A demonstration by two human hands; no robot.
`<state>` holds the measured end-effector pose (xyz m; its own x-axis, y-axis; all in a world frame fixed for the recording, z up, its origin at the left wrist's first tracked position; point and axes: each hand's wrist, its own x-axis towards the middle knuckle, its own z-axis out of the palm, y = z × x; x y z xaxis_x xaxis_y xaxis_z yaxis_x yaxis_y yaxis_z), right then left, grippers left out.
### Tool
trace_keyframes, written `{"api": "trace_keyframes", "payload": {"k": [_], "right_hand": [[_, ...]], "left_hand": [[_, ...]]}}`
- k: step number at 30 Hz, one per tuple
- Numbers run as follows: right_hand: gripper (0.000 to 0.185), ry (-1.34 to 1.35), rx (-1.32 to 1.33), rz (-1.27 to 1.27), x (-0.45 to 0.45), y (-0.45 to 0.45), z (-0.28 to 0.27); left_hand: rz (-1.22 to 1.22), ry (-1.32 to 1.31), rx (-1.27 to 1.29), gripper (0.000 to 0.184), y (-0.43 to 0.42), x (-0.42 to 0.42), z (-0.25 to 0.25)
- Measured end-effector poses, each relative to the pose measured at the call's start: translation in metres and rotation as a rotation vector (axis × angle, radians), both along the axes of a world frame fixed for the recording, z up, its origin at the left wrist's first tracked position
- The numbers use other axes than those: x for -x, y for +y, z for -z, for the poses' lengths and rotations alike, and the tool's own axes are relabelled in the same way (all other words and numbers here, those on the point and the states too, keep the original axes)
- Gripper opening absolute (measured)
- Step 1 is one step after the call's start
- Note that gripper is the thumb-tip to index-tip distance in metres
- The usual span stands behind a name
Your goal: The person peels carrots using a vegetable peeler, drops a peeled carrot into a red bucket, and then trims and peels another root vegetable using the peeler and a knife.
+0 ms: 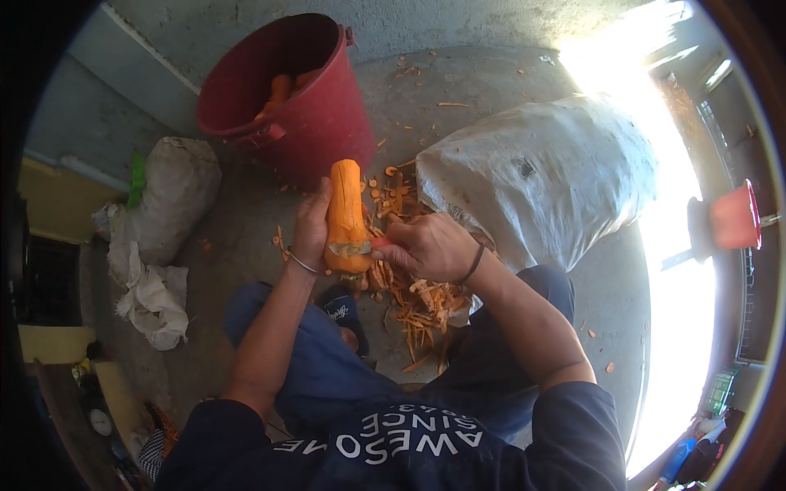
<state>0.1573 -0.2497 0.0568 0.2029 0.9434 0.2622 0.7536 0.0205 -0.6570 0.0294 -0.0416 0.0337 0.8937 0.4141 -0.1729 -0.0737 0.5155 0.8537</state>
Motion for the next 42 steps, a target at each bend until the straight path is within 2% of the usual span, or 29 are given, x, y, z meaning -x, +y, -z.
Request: {"api": "trace_keyframes", "payload": {"k": [6, 11, 15, 18, 21, 23, 24, 25, 27, 28, 30, 33, 34, 36, 40, 42], "right_hand": [[0.043, 0.035, 0.026, -0.022, 0.0, 0.001, 0.003], [0.043, 0.041, 0.048, -0.036, -0.002, 0.001, 0.003], [0.046, 0.034, 0.047, 0.0, -0.014, -0.003, 0.009], [0.048, 0.006, 0.04, 0.032, -0.012, -0.005, 0.004], [0.045, -0.05, 0.003, 0.043, -0.013, -0.004, 0.008], [0.043, 0.213, -0.1, 0.211, -0.016, -0.004, 0.022], [0.042, 0.468, -0.073, 0.174, -0.018, -0.004, 0.015], [0.042, 0.471, -0.071, 0.172, -0.018, -0.001, 0.022], [0.042, 0.92, -0.106, 0.121, -0.015, 0.004, 0.04], [0.042, 0.92, -0.104, 0.122, -0.018, 0.002, 0.042], [0.042, 1.229, 0.1, -0.027, -0.021, 0.001, 0.036], [0.042, 1.313, 0.104, -0.039, -0.012, 0.0, 0.013], [0.042, 1.317, 0.107, -0.036, -0.011, 0.002, 0.015], [0.037, 1.031, 0.196, 0.0, -0.012, 0.007, 0.022], [0.04, 0.976, 0.261, -0.051, -0.011, 0.009, 0.03], [0.054, 0.468, 0.161, -0.035, -0.006, 0.011, 0.022]], "left_hand": [[-0.053, 0.025, -0.065, 0.051, 0.0, 0.0, 0.002], [0.006, 0.028, 0.005, 0.049, -0.002, 0.003, -0.002], [0.056, 0.03, -0.058, 0.047, 0.0, 0.006, 0.005], [-0.023, 0.04, -0.025, 0.045, -0.003, 0.005, 0.005], [0.008, 0.031, 0.08, 0.043, 0.002, 0.007, 0.006], [0.036, 0.045, 0.129, 0.042, 0.0, 0.007, 0.004], [0.033, 0.044, 0.128, 0.042, 0.001, 0.005, 0.001], [0.024, 0.025, 0.127, 0.042, 0.0, 0.005, -0.001], [0.013, 0.012, 0.133, 0.042, -0.002, 0.007, -0.005], [-0.01, -0.001, 0.129, 0.041, -0.002, 0.005, -0.009], [-0.033, -0.017, 0.124, 0.041, 0.001, 0.001, -0.011], [0.054, 0.036, 0.087, 0.04, 0.012, 0.0, -0.005], [0.094, 0.073, 0.089, 0.039, 0.013, 0.0, 0.0], [0.141, 0.117, 0.098, 0.038, 0.011, -0.002, 0.01], [0.195, 0.19, 0.173, 0.036, 0.003, -0.003, 0.013], [0.217, 0.186, 0.219, 0.035, 0.002, -0.002, 0.008]]}}
